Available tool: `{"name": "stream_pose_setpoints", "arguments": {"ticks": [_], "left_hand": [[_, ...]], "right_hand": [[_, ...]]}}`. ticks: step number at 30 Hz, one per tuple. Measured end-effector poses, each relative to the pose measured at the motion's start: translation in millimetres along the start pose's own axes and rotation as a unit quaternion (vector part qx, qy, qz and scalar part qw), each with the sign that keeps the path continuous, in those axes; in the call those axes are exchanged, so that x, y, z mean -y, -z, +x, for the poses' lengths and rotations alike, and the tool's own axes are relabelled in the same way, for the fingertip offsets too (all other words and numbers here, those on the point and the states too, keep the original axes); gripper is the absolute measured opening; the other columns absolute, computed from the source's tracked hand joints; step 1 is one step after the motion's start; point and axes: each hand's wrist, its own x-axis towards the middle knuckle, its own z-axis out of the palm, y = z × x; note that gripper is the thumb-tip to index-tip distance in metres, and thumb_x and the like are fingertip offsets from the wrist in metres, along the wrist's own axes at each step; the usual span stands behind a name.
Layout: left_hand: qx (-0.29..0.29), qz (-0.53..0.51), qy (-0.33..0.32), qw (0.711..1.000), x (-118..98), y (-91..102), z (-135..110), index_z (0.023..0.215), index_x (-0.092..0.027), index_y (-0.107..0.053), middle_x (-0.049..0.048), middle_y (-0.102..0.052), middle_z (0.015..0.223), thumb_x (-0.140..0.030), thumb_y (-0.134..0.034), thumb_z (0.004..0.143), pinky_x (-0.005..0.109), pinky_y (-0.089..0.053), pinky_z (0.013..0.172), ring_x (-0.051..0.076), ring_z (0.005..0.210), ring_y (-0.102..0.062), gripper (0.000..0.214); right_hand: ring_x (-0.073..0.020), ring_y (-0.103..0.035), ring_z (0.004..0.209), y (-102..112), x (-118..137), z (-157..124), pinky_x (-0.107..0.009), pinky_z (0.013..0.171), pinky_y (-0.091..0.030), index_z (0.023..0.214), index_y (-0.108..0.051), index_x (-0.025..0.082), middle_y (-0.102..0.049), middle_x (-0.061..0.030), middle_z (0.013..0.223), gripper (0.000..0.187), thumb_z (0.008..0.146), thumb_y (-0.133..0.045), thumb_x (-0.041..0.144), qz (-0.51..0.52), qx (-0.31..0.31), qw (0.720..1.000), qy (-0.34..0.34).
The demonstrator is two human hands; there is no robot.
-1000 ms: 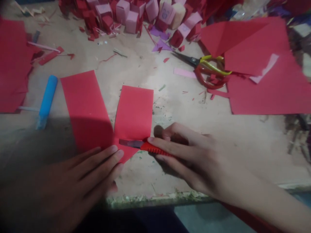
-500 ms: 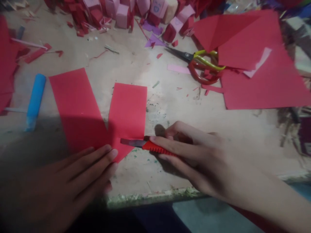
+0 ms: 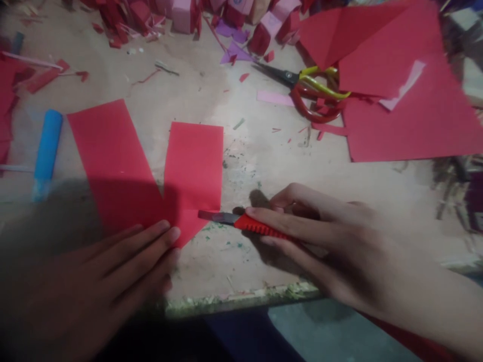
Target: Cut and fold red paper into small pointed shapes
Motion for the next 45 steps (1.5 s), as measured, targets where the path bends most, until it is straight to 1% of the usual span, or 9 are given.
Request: {"name": "stream_pose_setpoints", "arguments": {"ticks": [7,15,22,28,33,37,40,43,45], "left_hand": [[0.013,0.000,0.003,1.000,1.6,3.7,-0.7,0.154,-0.008,-0.053,0.0222,-0.043,0.168,-0.029,-0.056,0.104,0.051,-0.043,0.126,0.041,0.164,-0.023,0.055],[-0.015,0.028,-0.023,0.999,3.1,9.4,9.5,0.146,-0.005,-0.058,0.0251,-0.059,0.154,-0.024,-0.051,0.104,0.051,-0.053,0.114,0.040,0.146,-0.054,0.046],[-0.054,0.110,-0.060,0.991,8.7,20.1,23.9,0.127,-0.004,-0.067,0.0209,-0.076,0.129,-0.017,-0.047,0.103,0.045,-0.063,0.095,0.034,0.118,-0.074,0.033],[-0.074,0.104,-0.035,0.991,12.1,30.0,34.3,0.118,-0.011,-0.069,0.0113,-0.080,0.115,-0.014,-0.052,0.104,0.036,-0.062,0.092,0.025,0.108,-0.076,0.023],[-0.020,0.105,0.017,0.994,9.1,34.1,38.1,0.120,-0.012,-0.067,0.0112,-0.076,0.107,-0.017,-0.055,0.103,0.034,-0.060,0.081,0.023,0.095,-0.072,0.022],[0.004,0.143,0.002,0.990,7.8,37.4,35.4,0.129,-0.007,-0.064,0.0154,-0.075,0.116,-0.013,-0.051,0.102,0.037,-0.059,0.086,0.025,0.102,-0.072,0.031],[0.010,0.188,-0.028,0.982,6.6,41.4,31.7,0.135,0.000,-0.061,0.0192,-0.076,0.119,-0.005,-0.050,0.099,0.036,-0.058,0.088,0.025,0.106,-0.073,0.038],[-0.032,0.209,-0.045,0.976,3.8,45.0,27.7,0.136,0.003,-0.060,0.0185,-0.078,0.115,-0.001,-0.047,0.097,0.035,-0.059,0.087,0.023,0.101,-0.076,0.041],[-0.106,0.184,-0.011,0.977,1.9,46.6,25.4,0.133,-0.002,-0.063,0.0137,-0.081,0.108,-0.002,-0.046,0.098,0.033,-0.060,0.082,0.021,0.094,-0.077,0.040]], "right_hand": [[-0.0178,-0.072,0.069,4.8,-1.5,-7.7,-0.030,0.049,-0.053,0.141,-0.066,0.056,-0.074,0.0020,0.109,0.041,0.103,-0.058,0.042,-0.009,-0.005,1.000,-0.028],[-0.0130,-0.063,0.056,9.4,-1.3,-14.0,-0.027,0.047,-0.051,0.128,-0.076,0.047,-0.073,-0.0002,0.105,0.032,0.104,-0.056,0.046,-0.012,-0.019,0.998,-0.055],[-0.0197,-0.074,0.080,16.1,-10.9,-25.4,-0.031,0.056,-0.055,0.135,-0.073,0.047,-0.072,-0.0029,0.115,0.036,0.103,-0.058,0.040,-0.030,-0.011,0.999,-0.023],[-0.0196,-0.071,0.084,18.5,-17.4,-20.3,-0.035,0.068,-0.053,0.129,-0.076,0.035,-0.072,-0.0060,0.111,0.030,0.102,-0.063,0.034,-0.084,-0.099,0.991,-0.028],[-0.0250,-0.071,0.087,15.3,-27.9,-8.8,-0.040,0.071,-0.055,0.126,-0.077,0.026,-0.071,-0.0119,0.110,0.032,0.099,-0.063,0.037,-0.089,-0.139,0.986,-0.031],[-0.0262,-0.071,0.084,17.9,-37.2,-9.0,-0.041,0.069,-0.055,0.127,-0.076,0.030,-0.068,-0.0118,0.108,0.033,0.098,-0.062,0.034,-0.103,-0.148,0.984,-0.004],[-0.0268,-0.071,0.084,18.4,-34.4,-10.3,-0.041,0.069,-0.056,0.127,-0.074,0.027,-0.068,-0.0130,0.107,0.031,0.099,-0.062,0.029,-0.114,-0.154,0.981,0.011],[-0.0319,-0.073,0.100,14.6,-19.8,-7.2,-0.047,0.082,-0.059,0.131,-0.072,0.029,-0.069,-0.0149,0.121,0.034,0.098,-0.064,0.026,-0.128,-0.180,0.975,0.024],[-0.0352,-0.069,0.118,10.6,-7.5,-1.0,-0.054,0.097,-0.058,0.137,-0.068,0.031,-0.068,-0.0141,0.134,0.041,0.097,-0.067,0.027,-0.102,-0.194,0.975,0.038]]}}
